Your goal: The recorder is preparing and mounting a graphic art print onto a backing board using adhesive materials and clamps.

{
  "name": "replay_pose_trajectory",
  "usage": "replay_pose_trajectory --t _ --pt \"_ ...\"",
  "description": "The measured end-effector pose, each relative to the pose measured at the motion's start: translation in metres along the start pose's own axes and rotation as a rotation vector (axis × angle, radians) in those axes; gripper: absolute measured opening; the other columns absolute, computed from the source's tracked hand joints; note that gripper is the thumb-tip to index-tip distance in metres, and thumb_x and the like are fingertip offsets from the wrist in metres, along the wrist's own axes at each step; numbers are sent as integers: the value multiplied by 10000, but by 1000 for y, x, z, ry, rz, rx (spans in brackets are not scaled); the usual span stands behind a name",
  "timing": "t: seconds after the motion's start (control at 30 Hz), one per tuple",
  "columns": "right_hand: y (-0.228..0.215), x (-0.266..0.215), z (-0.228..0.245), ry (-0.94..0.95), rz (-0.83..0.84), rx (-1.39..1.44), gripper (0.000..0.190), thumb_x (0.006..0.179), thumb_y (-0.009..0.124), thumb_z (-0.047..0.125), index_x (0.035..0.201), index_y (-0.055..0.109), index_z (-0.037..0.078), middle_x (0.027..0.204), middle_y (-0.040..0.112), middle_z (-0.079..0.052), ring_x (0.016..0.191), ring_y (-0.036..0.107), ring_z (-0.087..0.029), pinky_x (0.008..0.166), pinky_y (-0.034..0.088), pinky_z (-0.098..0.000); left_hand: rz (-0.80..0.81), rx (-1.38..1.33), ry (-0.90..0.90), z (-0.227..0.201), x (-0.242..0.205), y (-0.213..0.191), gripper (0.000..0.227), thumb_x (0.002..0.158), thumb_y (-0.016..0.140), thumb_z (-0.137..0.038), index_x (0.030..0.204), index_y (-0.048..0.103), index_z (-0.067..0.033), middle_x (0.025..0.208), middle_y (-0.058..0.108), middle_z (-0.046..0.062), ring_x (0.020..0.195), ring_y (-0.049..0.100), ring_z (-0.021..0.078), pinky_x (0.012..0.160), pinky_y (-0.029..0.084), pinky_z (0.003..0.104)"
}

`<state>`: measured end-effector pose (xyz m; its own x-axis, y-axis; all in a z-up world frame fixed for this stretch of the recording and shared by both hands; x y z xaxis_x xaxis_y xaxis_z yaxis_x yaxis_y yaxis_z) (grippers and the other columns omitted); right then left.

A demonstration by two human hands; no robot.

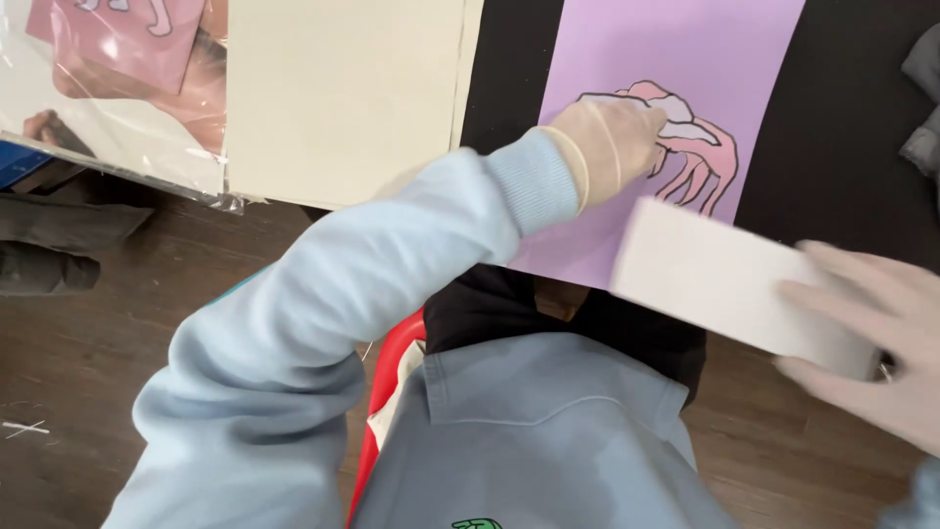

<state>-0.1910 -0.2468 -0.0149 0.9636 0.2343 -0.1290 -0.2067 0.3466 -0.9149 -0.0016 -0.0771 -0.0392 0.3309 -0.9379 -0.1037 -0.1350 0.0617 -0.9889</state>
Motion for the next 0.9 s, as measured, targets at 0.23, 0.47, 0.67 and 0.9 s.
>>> replay_pose_trajectory --t 0.23,0.47,0.67,0.9 --pt "-22 74 124 -192 -76 -88 603 643 831 352 1209 727 173 1398 622 -125 1251 598 -349 999 495 -474 191 88 36 -9 -2 -12 461 691 749 -90 1146 709 -152 1260 556 102 1047 644 290 724 584 382" --pt "-11 92 134 -202 -105 -112 594 668 849 379 1220 745 185 1435 618 -100 1224 579 -338 1044 467 -459 175 27 26 -7 -17 -15 526 937 636 -454 1181 662 11 1195 605 158 971 658 287 716 580 440" --pt "-2 97 129 -153 -41 -70 584 678 848 373 1218 744 179 1447 598 -85 1212 578 -329 1037 470 -466 228 79 48 -13 -18 -23 633 743 757 -498 1124 630 -8 1214 568 145 908 649 298 605 586 434" --pt "-2 98 129 -160 -33 -57 586 657 850 378 1198 750 175 1433 600 -101 1244 568 -344 1035 470 -481 320 34 -2 -7 -24 -20 813 710 853 -475 1299 575 11 1180 579 132 1011 624 269 728 588 414"
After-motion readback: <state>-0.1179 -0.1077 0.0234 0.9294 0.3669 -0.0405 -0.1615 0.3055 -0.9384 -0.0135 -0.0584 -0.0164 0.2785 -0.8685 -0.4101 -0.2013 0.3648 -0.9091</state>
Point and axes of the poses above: each hand's wrist, its own x-axis towards the middle knuckle, its own y-axis out of the palm, z = x × y, the point moved 9 cm from there along x, towards the middle knuckle
